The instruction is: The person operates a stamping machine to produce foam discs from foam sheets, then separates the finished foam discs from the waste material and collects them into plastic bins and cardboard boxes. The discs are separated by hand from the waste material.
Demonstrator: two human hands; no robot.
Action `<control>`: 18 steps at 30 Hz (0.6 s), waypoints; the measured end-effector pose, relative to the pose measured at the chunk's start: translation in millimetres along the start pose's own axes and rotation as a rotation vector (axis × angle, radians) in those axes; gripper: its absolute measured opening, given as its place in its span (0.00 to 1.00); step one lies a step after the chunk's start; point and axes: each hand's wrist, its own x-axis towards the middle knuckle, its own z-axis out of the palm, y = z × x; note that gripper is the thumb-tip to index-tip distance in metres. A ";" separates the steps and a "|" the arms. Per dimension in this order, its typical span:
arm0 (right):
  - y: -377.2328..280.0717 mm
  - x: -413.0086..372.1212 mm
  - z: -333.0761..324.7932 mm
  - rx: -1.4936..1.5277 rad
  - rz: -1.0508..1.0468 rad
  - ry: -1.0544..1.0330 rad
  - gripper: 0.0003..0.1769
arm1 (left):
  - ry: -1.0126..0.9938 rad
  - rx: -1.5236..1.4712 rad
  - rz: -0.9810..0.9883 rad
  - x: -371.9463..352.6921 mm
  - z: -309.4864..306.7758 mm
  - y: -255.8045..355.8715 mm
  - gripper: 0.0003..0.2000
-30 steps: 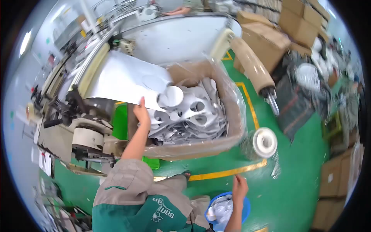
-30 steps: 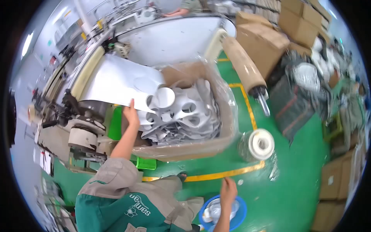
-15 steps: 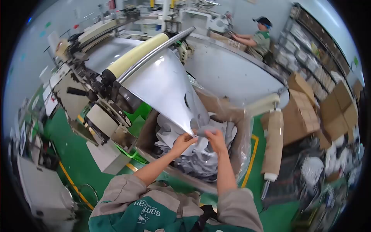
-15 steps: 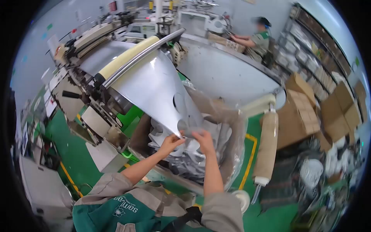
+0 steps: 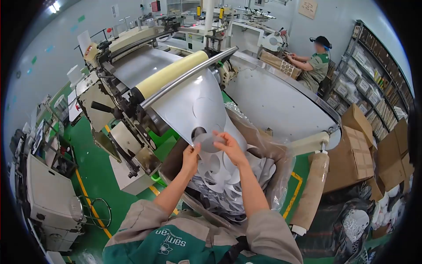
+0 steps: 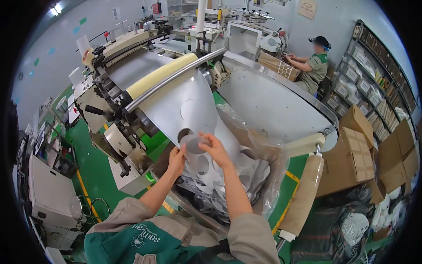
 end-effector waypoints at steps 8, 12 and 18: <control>137.3 -114.1 -98.9 0.781 0.263 0.762 0.22 | 0.126 0.140 -0.121 28.7 -27.7 18.8 0.18; 67.1 -60.4 -66.5 0.484 0.174 0.688 0.21 | -0.015 0.400 -0.119 32.7 -37.8 15.6 0.13; 38.3 38.3 -8.0 -0.114 0.331 0.084 0.19 | -0.128 0.030 -0.294 26.7 -39.2 20.3 0.16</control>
